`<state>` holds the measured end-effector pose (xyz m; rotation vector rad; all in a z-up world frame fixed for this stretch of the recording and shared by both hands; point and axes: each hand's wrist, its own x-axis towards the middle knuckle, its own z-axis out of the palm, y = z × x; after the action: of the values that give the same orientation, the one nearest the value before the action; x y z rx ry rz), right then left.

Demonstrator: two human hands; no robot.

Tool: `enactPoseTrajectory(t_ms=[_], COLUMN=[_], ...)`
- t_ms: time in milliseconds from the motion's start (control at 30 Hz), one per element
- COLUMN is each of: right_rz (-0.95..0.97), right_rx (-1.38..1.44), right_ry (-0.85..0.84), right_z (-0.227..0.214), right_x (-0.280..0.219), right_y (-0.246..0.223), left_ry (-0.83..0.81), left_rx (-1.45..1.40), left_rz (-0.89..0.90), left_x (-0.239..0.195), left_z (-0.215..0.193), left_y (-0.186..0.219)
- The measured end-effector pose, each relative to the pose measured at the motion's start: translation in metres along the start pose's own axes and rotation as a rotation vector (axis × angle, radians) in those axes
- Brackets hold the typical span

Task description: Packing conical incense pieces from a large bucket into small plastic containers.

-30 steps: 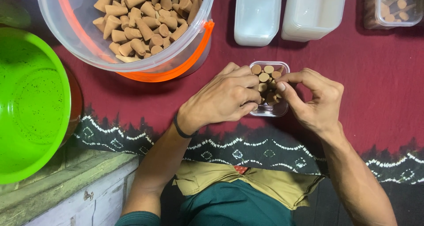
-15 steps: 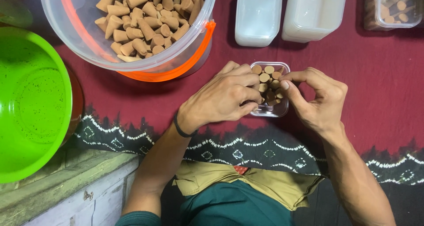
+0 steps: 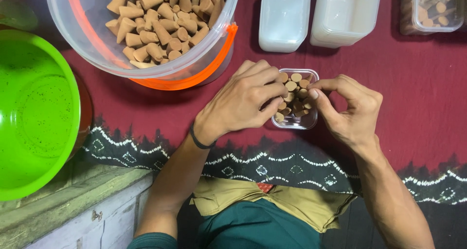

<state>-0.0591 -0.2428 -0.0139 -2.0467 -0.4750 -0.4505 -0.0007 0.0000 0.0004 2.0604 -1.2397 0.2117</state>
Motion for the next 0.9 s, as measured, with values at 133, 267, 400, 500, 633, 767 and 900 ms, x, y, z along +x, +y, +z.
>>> enactPoseTrajectory(t_ms=[133,267,400,500,633,767,900], right_rz=[-0.023,0.044,0.073,0.105,0.122,0.342,0.34], right_rx=[-0.028,-0.17,-0.18,-0.189,-0.182,-0.077,0.146], right_ry=[-0.002,-0.022,-0.017,-0.005,0.014,0.109,0.07], right_z=[0.002,0.005,0.008,0.011,0.009,0.007,-0.001], right_x=[0.002,0.0,-0.002,-0.002,-0.002,0.001,0.017], right_y=[-0.009,-0.018,-0.012,-0.014,-0.011,-0.012,-0.012], left_ry=[0.006,0.013,0.073,0.148,0.229,0.218,0.208], left_rx=[0.039,0.113,0.086,0.073,0.101,-0.329,-0.492], left_rz=[0.012,0.011,-0.017,0.02,0.101,0.11,0.177], left_x=[0.0,0.0,-0.001,0.0,0.0,-0.005,-0.018], left_z=[0.003,0.003,0.002,0.002,-0.002,-0.046,-0.134], left_y=[-0.001,-0.001,-0.003,-0.007,-0.003,0.038,0.084])
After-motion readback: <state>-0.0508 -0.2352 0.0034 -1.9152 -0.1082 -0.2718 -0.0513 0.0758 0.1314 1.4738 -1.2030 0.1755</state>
